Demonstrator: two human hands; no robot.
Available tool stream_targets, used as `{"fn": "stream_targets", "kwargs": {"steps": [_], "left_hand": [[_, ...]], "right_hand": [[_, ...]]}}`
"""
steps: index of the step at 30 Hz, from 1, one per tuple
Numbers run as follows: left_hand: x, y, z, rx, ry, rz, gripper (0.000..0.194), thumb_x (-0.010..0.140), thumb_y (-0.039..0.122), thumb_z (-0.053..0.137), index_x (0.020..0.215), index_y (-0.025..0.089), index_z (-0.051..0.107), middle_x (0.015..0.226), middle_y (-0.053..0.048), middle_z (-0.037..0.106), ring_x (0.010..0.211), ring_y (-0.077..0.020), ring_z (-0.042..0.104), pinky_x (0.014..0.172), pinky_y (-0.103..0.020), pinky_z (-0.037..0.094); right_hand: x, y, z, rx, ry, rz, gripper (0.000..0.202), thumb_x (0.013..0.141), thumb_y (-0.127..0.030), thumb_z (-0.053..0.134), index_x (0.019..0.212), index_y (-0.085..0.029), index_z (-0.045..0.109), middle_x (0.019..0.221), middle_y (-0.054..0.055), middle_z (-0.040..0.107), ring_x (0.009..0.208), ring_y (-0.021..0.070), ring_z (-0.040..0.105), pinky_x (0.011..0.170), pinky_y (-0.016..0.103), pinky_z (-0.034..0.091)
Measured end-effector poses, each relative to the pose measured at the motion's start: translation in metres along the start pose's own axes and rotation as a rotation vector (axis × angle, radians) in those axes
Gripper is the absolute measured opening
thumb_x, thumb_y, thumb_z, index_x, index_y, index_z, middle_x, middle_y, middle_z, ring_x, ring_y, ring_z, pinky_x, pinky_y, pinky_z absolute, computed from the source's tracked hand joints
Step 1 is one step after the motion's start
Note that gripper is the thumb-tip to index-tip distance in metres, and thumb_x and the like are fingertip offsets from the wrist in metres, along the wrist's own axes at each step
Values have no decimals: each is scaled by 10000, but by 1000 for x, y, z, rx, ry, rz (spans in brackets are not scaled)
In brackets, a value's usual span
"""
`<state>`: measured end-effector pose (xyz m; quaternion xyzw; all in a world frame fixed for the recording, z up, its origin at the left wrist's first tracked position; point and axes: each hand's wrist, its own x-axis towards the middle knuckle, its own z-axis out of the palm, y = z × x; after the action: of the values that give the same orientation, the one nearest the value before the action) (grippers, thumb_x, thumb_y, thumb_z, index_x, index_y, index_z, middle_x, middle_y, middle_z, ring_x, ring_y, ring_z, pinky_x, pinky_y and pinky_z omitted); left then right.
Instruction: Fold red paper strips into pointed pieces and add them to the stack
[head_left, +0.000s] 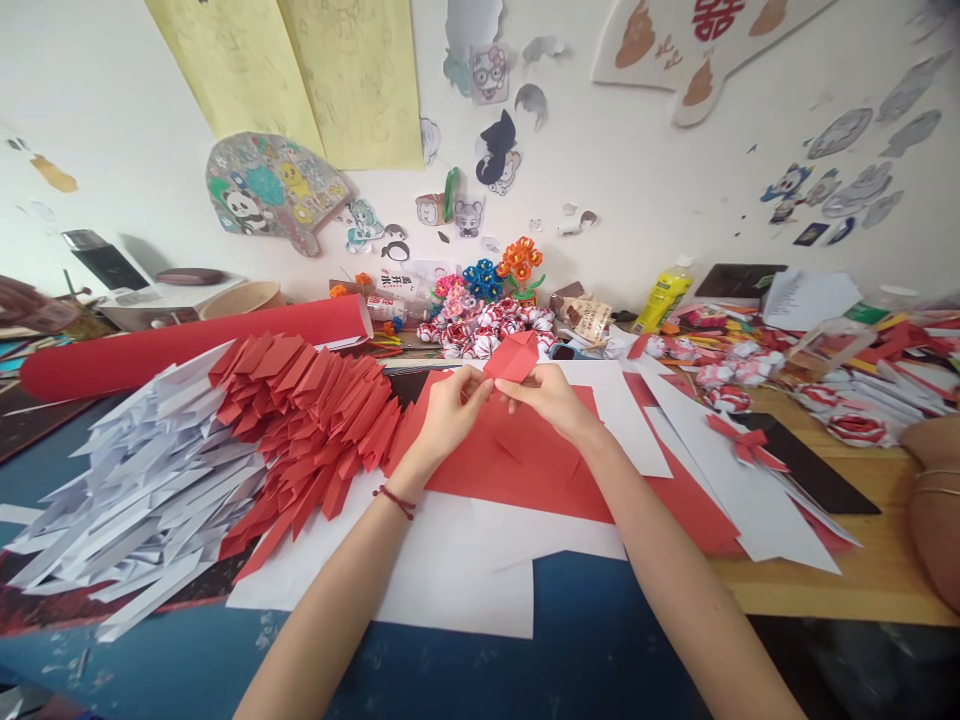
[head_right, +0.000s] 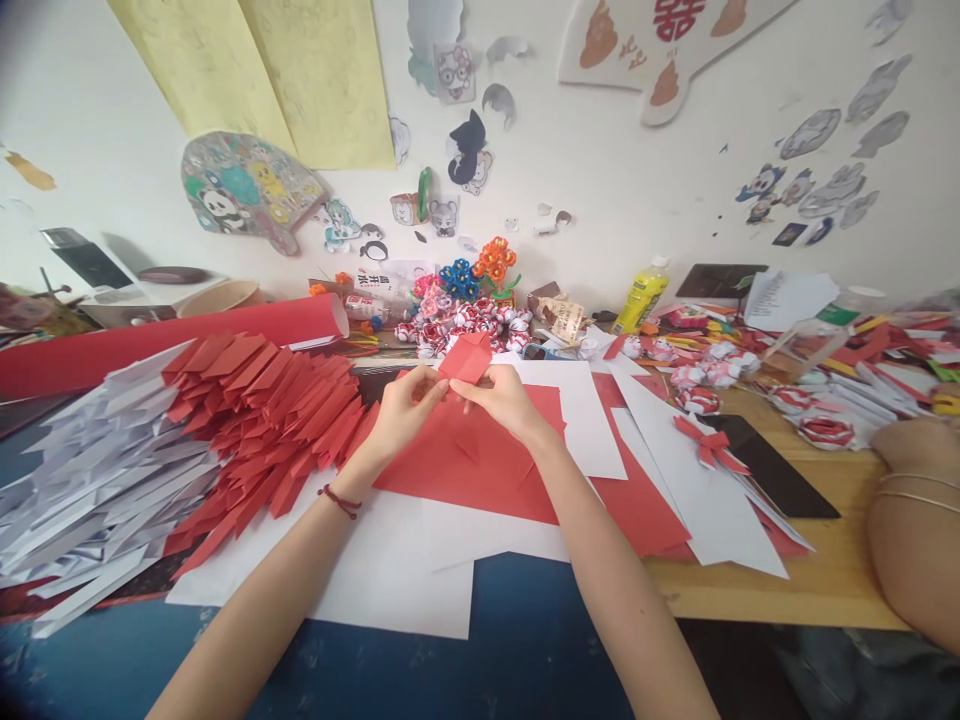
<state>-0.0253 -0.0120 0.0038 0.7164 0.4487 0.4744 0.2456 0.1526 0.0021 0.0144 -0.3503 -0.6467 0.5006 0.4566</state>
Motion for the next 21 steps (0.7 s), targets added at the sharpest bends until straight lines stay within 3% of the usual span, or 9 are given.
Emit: {"fn": "stream_targets", "kwargs": {"steps": [3,7,10,15,21], "left_hand": [[2,-4,-2,7,-18,-8,215,912,354,527,791,179,563,701,11,625,648,-107,549,630,-221,393],[3,-7,-2,38,-82,-25,200,899,334,532,780,181,579,711,12,641,643,-110,552,632,-225,394],[5,-9,-2,41,-107,-46,204,896,352,530,803,185,602,742,6,664,676,-120,579,657,-231,413],[7,-8,-1,27,-74,-99,246,878,422,554,863,188,629,803,-9,678,714,-131,590,659,-233,421],[8,-8,1,56,-100,-147,164,829,355,605,840,191,608,753,4,664,669,-130,578,644,-238,416]], "right_hand": [[2,0,-7,13,-16,-2,458,723,-574,743,824,-129,703,739,65,689,658,168,631,653,298,511],[6,3,-23,66,155,-16,483,760,-619,684,884,-153,705,750,47,691,652,161,626,658,294,511],[8,7,-32,24,274,4,461,692,-577,758,860,-150,717,741,39,684,616,148,600,639,285,495],[11,15,-31,4,354,36,419,695,-555,750,772,-147,698,654,26,641,597,157,589,617,288,484],[14,20,-28,13,389,121,438,676,-553,751,865,-164,682,708,42,666,576,184,607,589,317,504]]}}
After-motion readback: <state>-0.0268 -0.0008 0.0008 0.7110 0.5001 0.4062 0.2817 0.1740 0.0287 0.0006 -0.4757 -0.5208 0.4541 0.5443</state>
